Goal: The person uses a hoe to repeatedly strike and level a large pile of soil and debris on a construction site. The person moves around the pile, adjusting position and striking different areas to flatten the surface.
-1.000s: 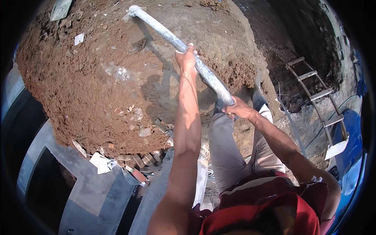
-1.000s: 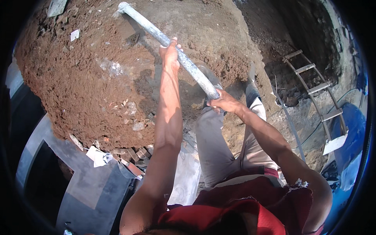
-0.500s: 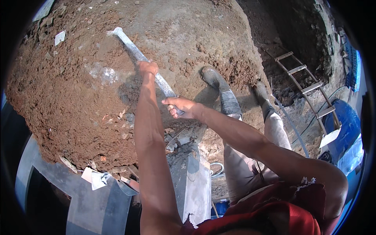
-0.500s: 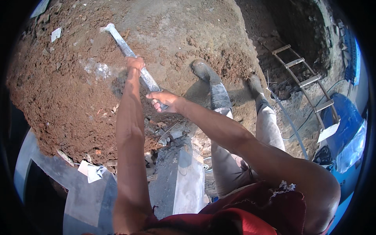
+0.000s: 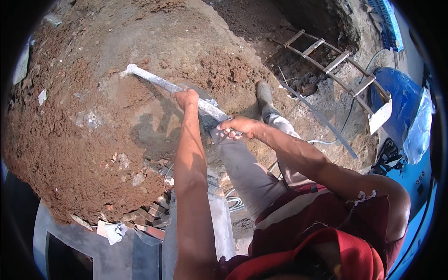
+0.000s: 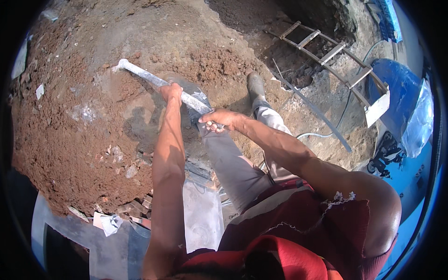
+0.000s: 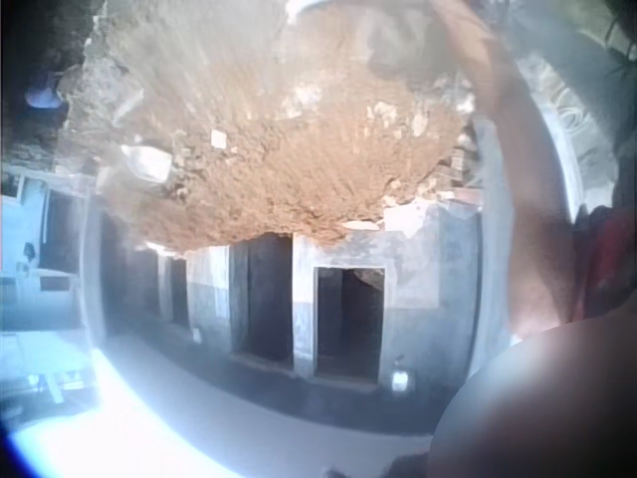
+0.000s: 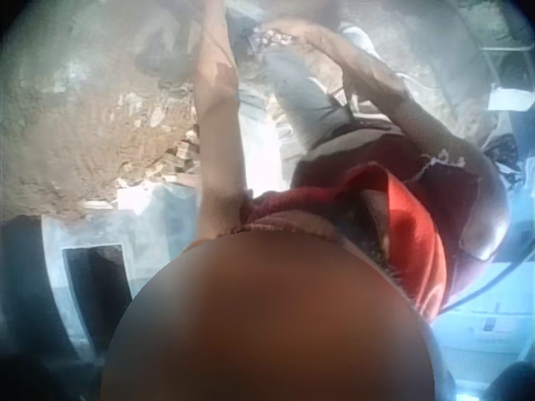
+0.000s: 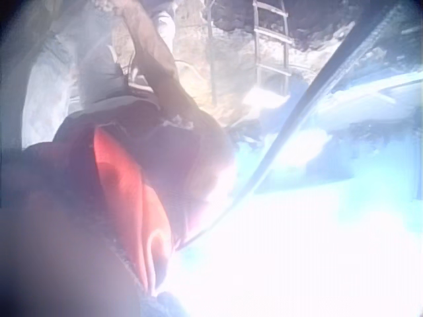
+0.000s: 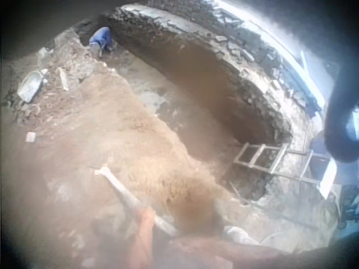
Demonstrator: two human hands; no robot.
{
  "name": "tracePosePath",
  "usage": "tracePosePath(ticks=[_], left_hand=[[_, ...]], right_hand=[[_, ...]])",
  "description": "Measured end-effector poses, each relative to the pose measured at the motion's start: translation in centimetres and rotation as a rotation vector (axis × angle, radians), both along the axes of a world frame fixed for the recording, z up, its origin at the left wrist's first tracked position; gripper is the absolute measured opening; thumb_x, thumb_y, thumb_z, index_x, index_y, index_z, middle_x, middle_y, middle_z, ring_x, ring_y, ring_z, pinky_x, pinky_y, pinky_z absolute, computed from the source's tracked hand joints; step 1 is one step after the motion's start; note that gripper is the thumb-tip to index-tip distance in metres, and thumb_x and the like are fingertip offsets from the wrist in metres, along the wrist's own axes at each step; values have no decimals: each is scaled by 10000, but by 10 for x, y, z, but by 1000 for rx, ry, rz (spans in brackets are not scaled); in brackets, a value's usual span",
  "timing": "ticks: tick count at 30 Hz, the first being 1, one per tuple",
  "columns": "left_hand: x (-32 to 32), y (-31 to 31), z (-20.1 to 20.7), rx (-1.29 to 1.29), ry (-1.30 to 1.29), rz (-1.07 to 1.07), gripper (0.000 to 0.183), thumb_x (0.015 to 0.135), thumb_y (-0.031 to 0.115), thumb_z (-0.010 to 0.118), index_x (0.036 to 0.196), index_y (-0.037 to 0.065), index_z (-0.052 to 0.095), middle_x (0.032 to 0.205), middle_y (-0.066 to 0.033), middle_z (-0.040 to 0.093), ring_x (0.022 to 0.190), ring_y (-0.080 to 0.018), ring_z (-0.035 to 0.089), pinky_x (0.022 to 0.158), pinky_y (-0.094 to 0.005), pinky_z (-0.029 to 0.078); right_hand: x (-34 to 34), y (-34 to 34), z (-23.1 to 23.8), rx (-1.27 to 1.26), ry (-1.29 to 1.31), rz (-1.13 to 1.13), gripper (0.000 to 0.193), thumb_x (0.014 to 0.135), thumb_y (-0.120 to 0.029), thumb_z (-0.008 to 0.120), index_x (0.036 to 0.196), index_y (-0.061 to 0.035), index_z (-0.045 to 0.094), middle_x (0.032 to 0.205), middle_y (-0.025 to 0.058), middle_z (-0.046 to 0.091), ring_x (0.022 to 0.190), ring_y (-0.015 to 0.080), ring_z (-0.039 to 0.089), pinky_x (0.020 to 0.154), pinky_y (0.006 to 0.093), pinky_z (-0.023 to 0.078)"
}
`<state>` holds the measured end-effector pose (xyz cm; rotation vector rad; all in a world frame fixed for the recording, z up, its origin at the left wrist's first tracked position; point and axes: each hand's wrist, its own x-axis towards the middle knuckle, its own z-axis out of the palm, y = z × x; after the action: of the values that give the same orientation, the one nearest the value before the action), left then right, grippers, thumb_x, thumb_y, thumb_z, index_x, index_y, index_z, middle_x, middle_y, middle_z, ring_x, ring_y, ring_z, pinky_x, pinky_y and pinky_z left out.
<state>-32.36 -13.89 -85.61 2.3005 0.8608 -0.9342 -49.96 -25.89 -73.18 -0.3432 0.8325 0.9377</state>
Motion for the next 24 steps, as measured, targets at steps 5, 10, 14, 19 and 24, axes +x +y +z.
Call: tracePosePath(ticks=[5, 10, 14, 19, 24], left_hand=[[-122, -131, 10, -74, -24, 34, 618, 956, 102, 571, 1412, -87, 198, 1195, -359, 595, 1092, -469, 654, 957, -525, 529], [-244, -229, -10, -242, 29, 114, 587, 1019, 142, 476, 1432, -55, 109, 1215, -367, 558, 1021, -425, 689, 829, -482, 615], [-286, -279, -19, -358, 171, 162, 628, 1020, 142, 476, 1462, -46, 72, 1194, -365, 555, 1003, -410, 694, 789, -456, 622], [-314, -287, 6, -460, 166, 194, 626, 1017, 135, 516, 1460, -21, 102, 1212, -294, 540, 929, -328, 679, 739, -424, 611], [-367, -268, 16, -774, 441, 613, 490, 961, 89, 678, 1342, 57, 373, 1121, -118, 585, 819, -214, 658, 679, -372, 589]], right_hand=[[-113, -129, 1, -156, 46, 37, 189, 910, -192, 765, 855, -102, 608, 641, -52, 538, 482, 43, 492, 381, 240, 365], [-217, -236, 9, -308, 15, 106, 201, 901, -196, 762, 984, -49, 655, 682, -34, 576, 499, 45, 516, 386, 228, 385], [-262, -272, 6, -377, 105, 134, 220, 895, -233, 772, 985, -66, 660, 686, -50, 566, 512, 42, 513, 400, 225, 386], [-298, -254, 25, -474, 154, 19, 251, 878, -235, 786, 964, -50, 641, 672, -22, 573, 501, 72, 532, 433, 247, 423], [-351, -229, 74, -646, 171, 7, 273, 851, -209, 781, 983, -41, 612, 675, 4, 580, 489, 97, 530, 438, 281, 423]])
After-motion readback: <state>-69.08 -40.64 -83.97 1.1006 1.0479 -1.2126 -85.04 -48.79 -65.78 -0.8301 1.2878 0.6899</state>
